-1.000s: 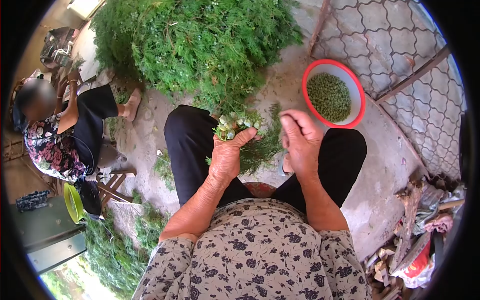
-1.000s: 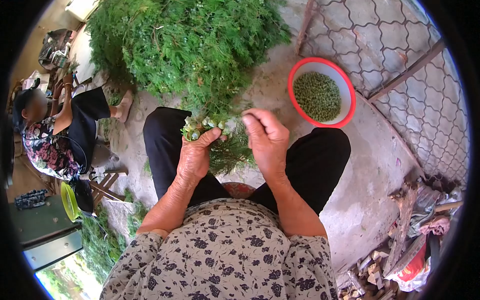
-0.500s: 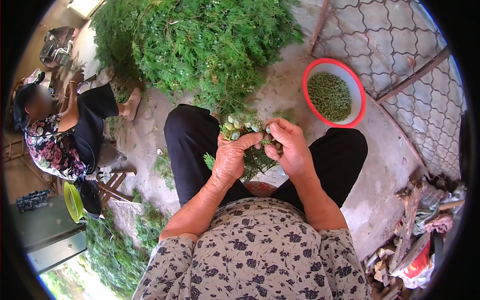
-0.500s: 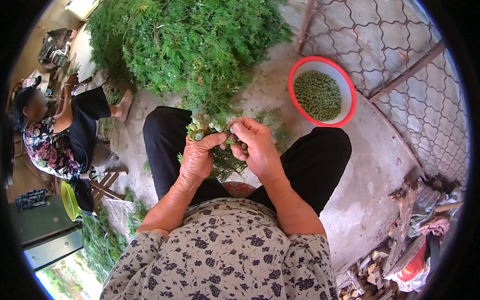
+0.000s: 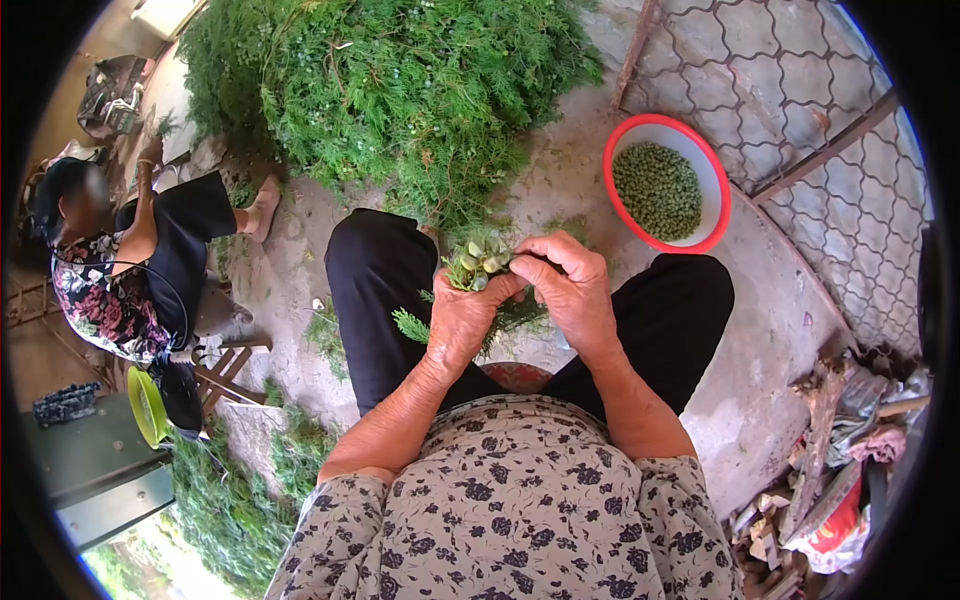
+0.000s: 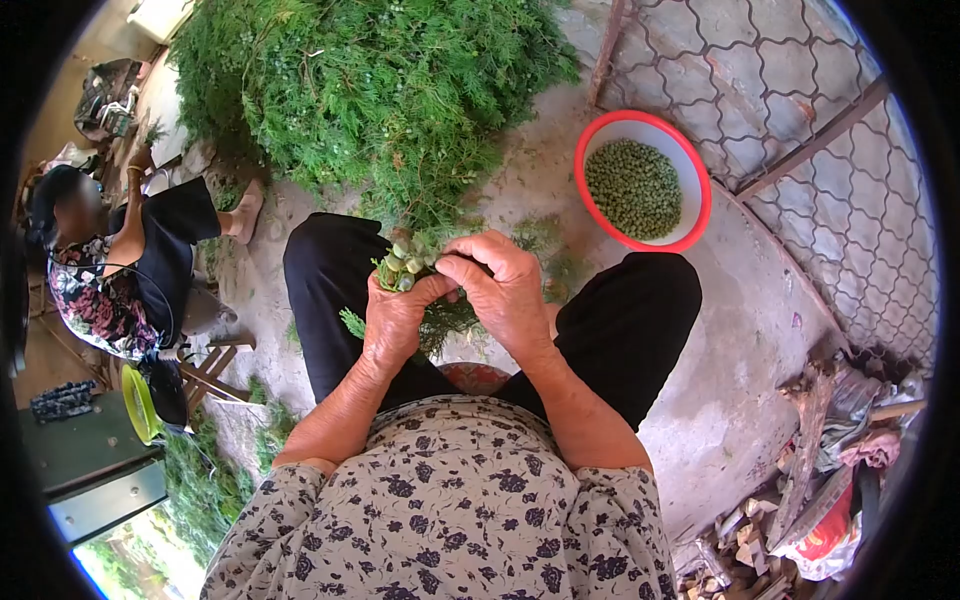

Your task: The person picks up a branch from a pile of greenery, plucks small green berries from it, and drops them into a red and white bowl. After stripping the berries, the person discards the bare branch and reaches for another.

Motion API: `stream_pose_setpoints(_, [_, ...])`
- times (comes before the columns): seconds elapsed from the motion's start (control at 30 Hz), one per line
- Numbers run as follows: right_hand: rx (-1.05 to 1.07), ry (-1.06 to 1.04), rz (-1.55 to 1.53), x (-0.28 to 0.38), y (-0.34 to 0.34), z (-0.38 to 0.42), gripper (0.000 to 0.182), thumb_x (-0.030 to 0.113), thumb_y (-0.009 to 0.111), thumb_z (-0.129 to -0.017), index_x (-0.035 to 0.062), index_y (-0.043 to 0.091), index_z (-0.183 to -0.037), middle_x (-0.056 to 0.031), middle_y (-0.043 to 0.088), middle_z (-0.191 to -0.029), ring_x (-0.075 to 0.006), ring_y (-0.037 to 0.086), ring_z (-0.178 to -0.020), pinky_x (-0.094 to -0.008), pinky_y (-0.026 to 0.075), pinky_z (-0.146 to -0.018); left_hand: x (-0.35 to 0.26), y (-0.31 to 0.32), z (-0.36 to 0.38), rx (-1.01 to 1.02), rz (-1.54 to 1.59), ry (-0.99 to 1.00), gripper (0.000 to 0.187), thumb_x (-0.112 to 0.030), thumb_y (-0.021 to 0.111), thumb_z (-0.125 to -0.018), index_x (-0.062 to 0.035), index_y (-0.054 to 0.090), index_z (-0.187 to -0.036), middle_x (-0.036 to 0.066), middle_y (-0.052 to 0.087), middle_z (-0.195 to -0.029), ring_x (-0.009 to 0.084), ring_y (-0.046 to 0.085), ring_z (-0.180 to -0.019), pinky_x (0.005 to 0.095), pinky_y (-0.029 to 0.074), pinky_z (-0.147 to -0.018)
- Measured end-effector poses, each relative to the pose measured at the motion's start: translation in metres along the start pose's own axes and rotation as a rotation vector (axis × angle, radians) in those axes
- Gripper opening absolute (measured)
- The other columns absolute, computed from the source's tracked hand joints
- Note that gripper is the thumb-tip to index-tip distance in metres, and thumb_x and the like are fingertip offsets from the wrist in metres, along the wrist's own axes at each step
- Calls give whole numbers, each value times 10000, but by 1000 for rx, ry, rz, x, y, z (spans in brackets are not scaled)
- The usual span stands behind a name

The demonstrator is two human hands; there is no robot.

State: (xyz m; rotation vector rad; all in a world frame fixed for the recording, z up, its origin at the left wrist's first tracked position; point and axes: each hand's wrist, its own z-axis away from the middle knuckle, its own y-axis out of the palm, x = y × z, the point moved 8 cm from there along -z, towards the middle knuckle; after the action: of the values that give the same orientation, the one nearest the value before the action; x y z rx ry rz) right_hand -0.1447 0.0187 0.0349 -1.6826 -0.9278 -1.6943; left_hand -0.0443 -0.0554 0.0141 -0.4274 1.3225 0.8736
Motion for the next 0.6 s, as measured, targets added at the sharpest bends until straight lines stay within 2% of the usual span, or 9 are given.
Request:
stream_pose_setpoints(0.1, [21,104,-35,-7,-2,2,118,101,623,-809,-8,609,-853,-30,540,-665,-64,481,-508,-199,369,-443,3,3,0,59,53,-18,112,-31,665,-728,0,617,-825,29,627,-716,101,567,-623,240,455,-595])
stream_pose_setpoints(0.17, [60,363,-372,-27,4,7,135,138,556,-867,6,580,-885,-16,510,-660,-52,445,-506,-179,319,-441,6,4,-1,79,83,-12,117,-47,667,-726,3,620,-820,28,624,-696,108,563,-611,246,450,-590])
stream_pose_setpoints(0.3, [46,406,-565,-35,5,9,131,136,568,-862,5,576,-863,-18,515,-630,-49,416,-471,-184,282,-392,0,4,1,95,-68,33,117,-41,671,-718,1,621,-816,28,616,-673,118,559,-600,257,450,-598])
stream_pose_setpoints(0.4, [-23,455,-736,-39,-5,8,153,153,532,-884,2,551,-884,-32,515,-642,-79,430,-480,-195,306,-406,7,1,-1,74,68,-10,128,-39,676,-721,-5,617,-830,34,615,-704,133,560,-613,265,448,-605])
stream_pose_setpoints(0.47, [67,283,-802,-22,-9,2,182,185,497,-900,4,525,-901,-63,525,-685,-117,439,-482,-219,333,-426,11,-3,-4,7,245,-49,165,-20,677,-721,-16,585,-858,43,605,-741,145,546,-622,279,447,-604])
stream_pose_setpoints(0.5, [11,277,-828,-15,-15,0,183,185,483,-894,4,508,-909,-92,534,-753,-146,451,-489,-244,355,-443,13,-6,-4,-27,334,-68,187,-10,677,-720,-21,569,-872,48,599,-760,151,539,-626,286,447,-604])
stream_pose_setpoints(0.53, [12,277,-828,-10,-17,0,183,185,483,-894,4,508,-909,-92,534,-753,-146,451,-489,-244,355,-443,13,-6,-5,-28,334,-67,187,-10,677,-720,-21,569,-872,48,599,-760,151,539,-626,286,447,-604])
stream_pose_setpoints(0.6, [-146,312,-902,-11,-29,0,151,150,487,-867,3,503,-900,-106,530,-785,-155,463,-508,-247,356,-442,22,-14,-5,-150,482,-169,185,0,671,-724,-31,549,-859,45,583,-740,152,525,-619,287,442,-596])
